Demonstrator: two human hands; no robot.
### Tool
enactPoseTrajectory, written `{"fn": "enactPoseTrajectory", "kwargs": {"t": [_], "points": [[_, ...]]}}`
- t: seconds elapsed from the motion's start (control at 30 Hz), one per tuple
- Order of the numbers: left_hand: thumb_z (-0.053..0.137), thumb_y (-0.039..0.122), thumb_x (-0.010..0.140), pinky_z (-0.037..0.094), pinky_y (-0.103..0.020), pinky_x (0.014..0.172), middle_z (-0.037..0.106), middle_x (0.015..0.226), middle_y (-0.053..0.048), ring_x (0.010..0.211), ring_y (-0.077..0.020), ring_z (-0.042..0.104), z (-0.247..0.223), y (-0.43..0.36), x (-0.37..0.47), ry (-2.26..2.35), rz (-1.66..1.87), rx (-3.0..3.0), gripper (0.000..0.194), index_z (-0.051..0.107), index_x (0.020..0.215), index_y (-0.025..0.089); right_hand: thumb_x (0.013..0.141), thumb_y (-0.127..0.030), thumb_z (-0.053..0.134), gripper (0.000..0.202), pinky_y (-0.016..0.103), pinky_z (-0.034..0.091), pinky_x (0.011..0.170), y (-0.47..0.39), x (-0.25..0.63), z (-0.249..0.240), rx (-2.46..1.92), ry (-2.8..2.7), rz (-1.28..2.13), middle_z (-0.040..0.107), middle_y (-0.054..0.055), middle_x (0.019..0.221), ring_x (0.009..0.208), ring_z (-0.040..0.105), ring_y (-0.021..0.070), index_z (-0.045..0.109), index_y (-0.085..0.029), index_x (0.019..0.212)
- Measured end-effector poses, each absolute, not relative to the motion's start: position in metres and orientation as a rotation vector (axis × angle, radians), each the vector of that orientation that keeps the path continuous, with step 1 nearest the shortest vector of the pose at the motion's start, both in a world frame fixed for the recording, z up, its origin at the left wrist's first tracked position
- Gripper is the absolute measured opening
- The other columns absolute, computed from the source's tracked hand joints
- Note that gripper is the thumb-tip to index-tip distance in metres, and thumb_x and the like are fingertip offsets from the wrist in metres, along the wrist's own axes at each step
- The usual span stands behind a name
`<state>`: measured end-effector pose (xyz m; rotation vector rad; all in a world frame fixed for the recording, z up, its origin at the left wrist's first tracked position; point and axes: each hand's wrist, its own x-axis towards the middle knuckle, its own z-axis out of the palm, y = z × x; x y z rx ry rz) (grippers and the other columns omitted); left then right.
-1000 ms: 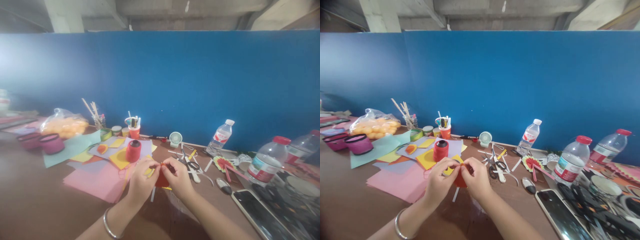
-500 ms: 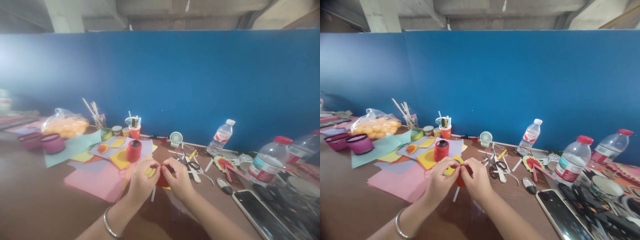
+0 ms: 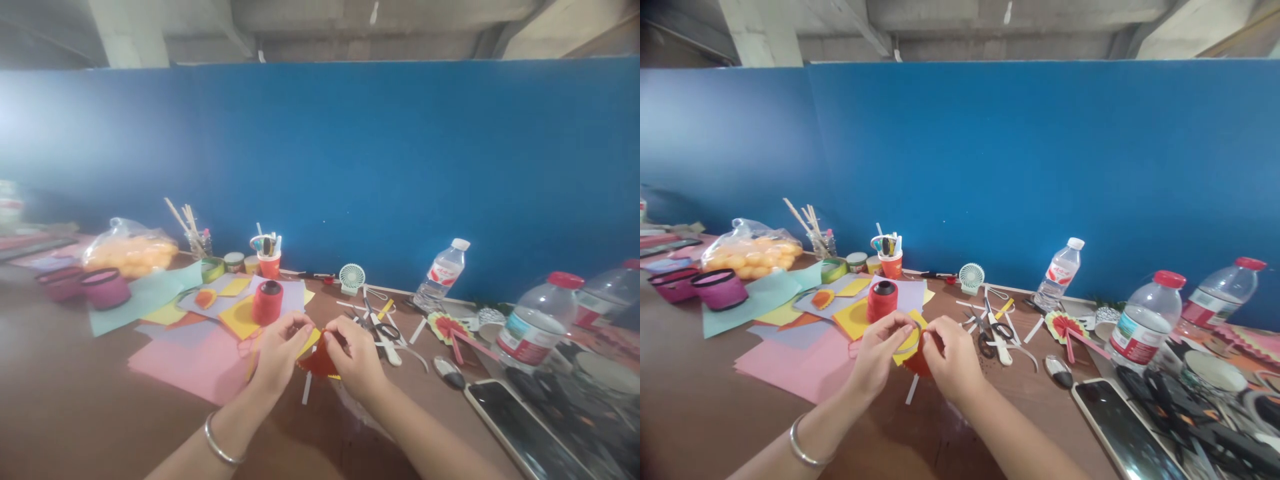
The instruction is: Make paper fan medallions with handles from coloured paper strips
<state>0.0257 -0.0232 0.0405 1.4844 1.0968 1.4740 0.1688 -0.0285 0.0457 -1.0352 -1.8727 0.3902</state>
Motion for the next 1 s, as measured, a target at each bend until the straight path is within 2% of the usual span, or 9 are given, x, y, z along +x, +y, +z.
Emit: {"fn": "enactPoseTrajectory", "kwargs": {"t": [0.23,0.33,0.5,0.67,1.0], "points": [[0.053,0.018,0.074,0.038,-0.026,0.07,0.059,0.074,-0.002,0.074,-0.016,0.052,0.05,-0.034,0.03,1.242,1.518,1.943,0.006,0.059,0.071,0.019,0.081,-0.017,0.044,0.015,0.021,0.031,0.056,-0.027,0.169,0.046,-1.031,-1.89,0.349,0.049,-0.001,0.064,0.061,0.046,0.0117,0.048,-0.018,0.067],[0.053,0.022,0.075,0.038,-0.025,0.068,0.058,0.072,-0.001,0.071,-0.0154,0.052,0.048,-0.03,0.031,1.212,1.469,1.816,0.01,0.059,0.068,0.018,0.081,-0.017,0.044,0.015,0.022,0.032,0.057,-0.027,0.17,0.047,-1.014,-1.895,0.374,0.049,-0.001,0.064,0.061,0.047,0.0118,0.049,-0.018,0.067],[0.047,0.032,0.079,0.037,-0.023,0.059,0.054,0.066,0.002,0.063,-0.0123,0.049,0.04,-0.02,0.028,1.159,1.478,1.346,0.017,0.058,0.085,0.019,0.081,-0.02,0.042,0.016,0.021,0.034,0.055,-0.024,0.171,0.047,-1.136,-1.747,0.55,0.052,-0.002,0.064,0.058,0.048,0.0116,0.051,-0.018,0.068],[0.053,0.026,0.074,0.034,-0.023,0.058,0.057,0.067,0.003,0.06,-0.0113,0.046,0.045,-0.022,0.028,1.359,1.323,1.658,0.009,0.057,0.07,0.019,0.081,-0.026,0.043,0.018,0.021,0.033,0.052,-0.018,0.17,0.044,-1.235,-1.646,0.62,0.053,-0.003,0.06,0.055,0.047,0.0117,0.051,-0.018,0.066],[0.048,0.019,0.074,0.035,-0.026,0.063,0.062,0.071,0.002,0.069,-0.0141,0.053,0.05,-0.028,0.03,1.43,1.209,1.954,0.011,0.058,0.068,0.02,0.081,-0.026,0.044,0.019,0.022,0.034,0.055,-0.021,0.169,0.047,-1.228,-1.649,0.599,0.054,-0.002,0.062,0.059,0.049,0.0124,0.051,-0.018,0.066]]}}
